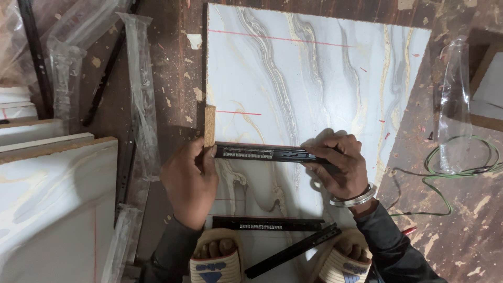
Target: The person marks red layout lines on a white marble-pattern furniture panel using a pencil and an L-square, then aligns metal drawer slide rails against the marked lines and drives screws into them with a blue power drill, reaching into a wooden box for fasteners between slides.
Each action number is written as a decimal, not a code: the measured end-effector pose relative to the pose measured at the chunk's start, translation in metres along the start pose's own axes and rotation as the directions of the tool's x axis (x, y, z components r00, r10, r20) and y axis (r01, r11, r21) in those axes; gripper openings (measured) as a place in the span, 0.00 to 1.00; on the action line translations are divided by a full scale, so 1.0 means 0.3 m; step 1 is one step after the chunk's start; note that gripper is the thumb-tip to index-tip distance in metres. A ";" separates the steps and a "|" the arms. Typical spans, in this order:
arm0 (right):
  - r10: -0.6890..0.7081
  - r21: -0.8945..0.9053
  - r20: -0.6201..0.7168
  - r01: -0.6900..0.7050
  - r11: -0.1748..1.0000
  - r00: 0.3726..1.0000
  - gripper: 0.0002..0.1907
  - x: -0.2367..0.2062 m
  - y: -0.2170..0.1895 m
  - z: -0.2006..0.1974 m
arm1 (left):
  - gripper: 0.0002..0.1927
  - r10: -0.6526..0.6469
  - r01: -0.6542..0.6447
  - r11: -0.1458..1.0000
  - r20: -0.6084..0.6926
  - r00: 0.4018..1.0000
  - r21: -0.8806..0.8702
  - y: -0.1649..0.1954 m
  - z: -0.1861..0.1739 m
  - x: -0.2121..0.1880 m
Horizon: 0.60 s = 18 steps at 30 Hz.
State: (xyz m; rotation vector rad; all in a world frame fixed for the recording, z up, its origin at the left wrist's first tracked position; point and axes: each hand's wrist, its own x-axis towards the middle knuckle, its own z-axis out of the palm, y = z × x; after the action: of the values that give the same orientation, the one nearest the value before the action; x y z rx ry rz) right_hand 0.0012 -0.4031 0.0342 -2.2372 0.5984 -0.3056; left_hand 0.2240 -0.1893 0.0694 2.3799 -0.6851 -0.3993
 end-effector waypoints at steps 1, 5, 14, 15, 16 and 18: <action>-0.009 0.002 -0.003 0.009 1.000 1.000 0.21 0.002 0.002 -0.001 | 0.08 0.018 -0.018 1.000 -0.017 1.000 -0.002 -0.003 0.001 -0.002; -0.047 0.008 0.009 0.047 0.999 0.999 0.20 0.003 0.004 -0.006 | 0.08 0.047 -0.047 0.998 -0.018 0.999 0.031 -0.015 0.006 -0.010; -0.064 0.070 -0.008 0.064 0.995 0.998 0.20 0.005 0.002 -0.008 | 0.08 -0.005 0.007 0.995 0.012 1.000 -0.097 0.010 -0.031 0.003; -0.080 0.016 -0.014 0.080 0.997 0.997 0.20 0.004 0.004 -0.008 | 0.08 -0.137 0.141 0.985 0.043 0.990 -0.095 0.017 -0.050 0.004; -0.090 -0.036 -0.009 0.090 0.995 0.996 0.20 -0.001 0.005 -0.010 | 0.08 -0.275 0.281 0.956 0.081 0.958 -0.088 0.026 -0.076 -0.004; -0.064 0.001 0.002 0.064 0.998 0.998 0.19 -0.008 0.004 -0.012 | 0.12 -0.224 0.228 0.972 -0.075 0.972 0.059 0.046 -0.129 -0.019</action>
State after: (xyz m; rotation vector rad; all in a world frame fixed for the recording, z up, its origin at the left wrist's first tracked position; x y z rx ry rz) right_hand -0.0027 -0.4049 0.0355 -2.2581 0.5262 -0.3360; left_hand 0.2311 -0.1767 0.1081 2.5321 -0.4027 -0.3945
